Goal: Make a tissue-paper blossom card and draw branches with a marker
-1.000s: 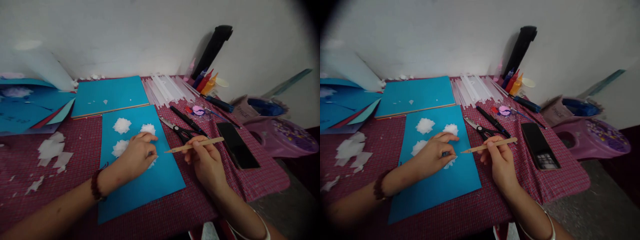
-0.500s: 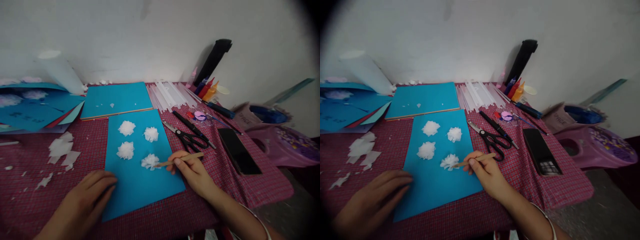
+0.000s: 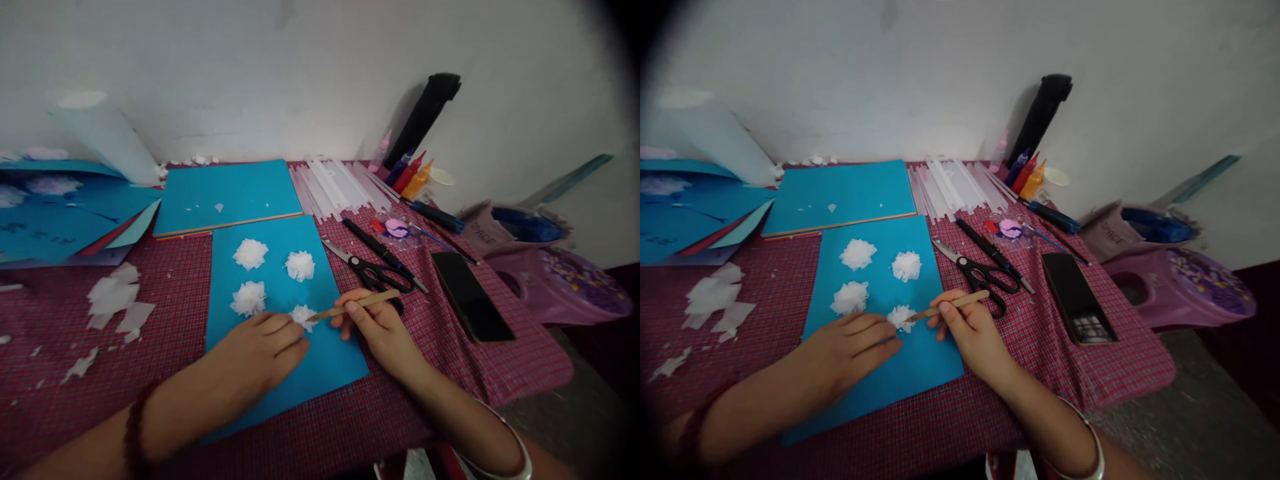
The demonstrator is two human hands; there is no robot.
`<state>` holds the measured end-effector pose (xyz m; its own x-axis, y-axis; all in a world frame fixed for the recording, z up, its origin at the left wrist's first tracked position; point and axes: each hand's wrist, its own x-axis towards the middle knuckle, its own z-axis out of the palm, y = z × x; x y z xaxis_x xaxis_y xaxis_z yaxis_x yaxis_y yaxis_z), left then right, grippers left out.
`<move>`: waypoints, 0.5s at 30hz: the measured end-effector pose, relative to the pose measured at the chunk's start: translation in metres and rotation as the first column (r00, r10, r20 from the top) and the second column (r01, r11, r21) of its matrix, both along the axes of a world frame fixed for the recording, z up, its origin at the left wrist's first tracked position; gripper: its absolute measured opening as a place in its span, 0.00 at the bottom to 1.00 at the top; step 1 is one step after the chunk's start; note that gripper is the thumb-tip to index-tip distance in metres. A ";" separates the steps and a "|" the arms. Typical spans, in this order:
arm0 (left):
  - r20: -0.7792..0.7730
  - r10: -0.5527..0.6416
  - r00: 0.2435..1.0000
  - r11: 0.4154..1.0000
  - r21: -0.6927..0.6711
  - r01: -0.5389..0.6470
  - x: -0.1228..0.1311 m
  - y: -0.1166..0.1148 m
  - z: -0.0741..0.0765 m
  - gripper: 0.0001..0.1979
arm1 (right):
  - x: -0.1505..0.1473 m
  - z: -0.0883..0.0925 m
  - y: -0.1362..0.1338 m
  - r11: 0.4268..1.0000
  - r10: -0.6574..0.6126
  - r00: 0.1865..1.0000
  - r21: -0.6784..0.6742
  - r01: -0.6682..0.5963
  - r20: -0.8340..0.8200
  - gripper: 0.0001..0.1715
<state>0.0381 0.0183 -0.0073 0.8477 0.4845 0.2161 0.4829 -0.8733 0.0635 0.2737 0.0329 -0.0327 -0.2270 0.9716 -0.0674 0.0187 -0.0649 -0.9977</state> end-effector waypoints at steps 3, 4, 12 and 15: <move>-0.048 0.025 0.999 1.000 -0.007 -0.025 0.000 0.017 -0.006 0.12 | 0.003 -0.003 0.001 0.998 -0.047 0.993 -0.049 0.042 -0.105 0.11; -0.049 0.035 0.998 0.999 -0.020 -0.036 -0.001 0.020 -0.008 0.12 | 0.004 -0.004 0.001 0.995 -0.080 0.983 -0.071 0.069 -0.165 0.11; 0.203 0.123 0.971 0.933 -0.358 -0.044 -0.003 0.032 -0.013 0.16 | 0.005 0.001 0.000 0.999 -0.013 0.991 -0.048 0.006 -0.134 0.12; 0.229 0.162 0.960 0.923 -0.380 -0.065 -0.004 0.028 -0.011 0.16 | 0.000 0.004 0.000 1.000 0.003 0.999 0.000 -0.003 -0.043 0.14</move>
<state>0.0340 0.0462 -0.0179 0.7236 0.6596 0.2033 0.5029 -0.7055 0.4993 0.2740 0.0332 -0.0282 -0.2328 0.9708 -0.0580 -0.0241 -0.0654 -0.9976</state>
